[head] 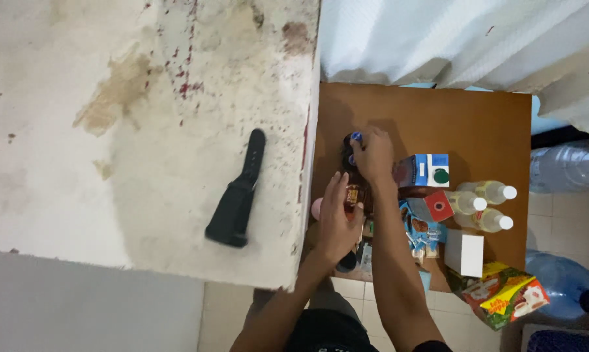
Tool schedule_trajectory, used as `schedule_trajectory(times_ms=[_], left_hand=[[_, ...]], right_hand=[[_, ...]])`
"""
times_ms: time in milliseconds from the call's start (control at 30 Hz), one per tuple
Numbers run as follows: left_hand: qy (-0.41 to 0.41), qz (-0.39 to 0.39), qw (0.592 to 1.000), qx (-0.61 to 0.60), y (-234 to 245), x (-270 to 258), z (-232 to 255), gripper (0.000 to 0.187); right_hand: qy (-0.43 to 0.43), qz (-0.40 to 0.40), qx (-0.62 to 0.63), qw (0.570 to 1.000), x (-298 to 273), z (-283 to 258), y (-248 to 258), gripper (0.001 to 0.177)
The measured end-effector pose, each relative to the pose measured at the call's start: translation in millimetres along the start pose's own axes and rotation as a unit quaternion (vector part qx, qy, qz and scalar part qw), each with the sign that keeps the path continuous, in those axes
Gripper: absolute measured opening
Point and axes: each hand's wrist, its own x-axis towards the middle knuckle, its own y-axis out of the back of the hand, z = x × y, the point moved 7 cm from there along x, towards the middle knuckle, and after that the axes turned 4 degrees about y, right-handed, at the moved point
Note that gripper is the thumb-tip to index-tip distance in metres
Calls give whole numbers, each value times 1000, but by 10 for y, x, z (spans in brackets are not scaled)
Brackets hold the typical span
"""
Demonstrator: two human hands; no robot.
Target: Organize various medicine bottles, cartons, and boxes by moving them between a shelf and a table.
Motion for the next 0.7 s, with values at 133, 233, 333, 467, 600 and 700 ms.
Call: schedule_trajectory(times_ms=[133, 233, 333, 467, 600, 700], left_hand=[[-63, -9, 997, 42, 224, -306, 210, 65], [-99, -47, 993, -36, 506, -677, 308, 46], [-18, -207, 976, -71, 838, -1194, 102, 30], [24, -82, 982, -168, 1692, -1785, -810, 24], [295, -7, 872, -391, 2102, -2298, -2577, 50], [434, -27, 794, -425, 2568, -2129, -2625, 73]], right_hand=[[91, 163, 83, 979, -604, -501, 545, 24], [81, 221, 113, 965, -1216, -806, 843, 24], [-30, 215, 151, 964, -1944, -1030, 942, 25], [-79, 266, 197, 940, -2848, -1586, 850, 21], [-136, 274, 193, 932, -3409, -2265, 389, 21], [-93, 283, 185, 936, -3520, -2929, 8, 18]])
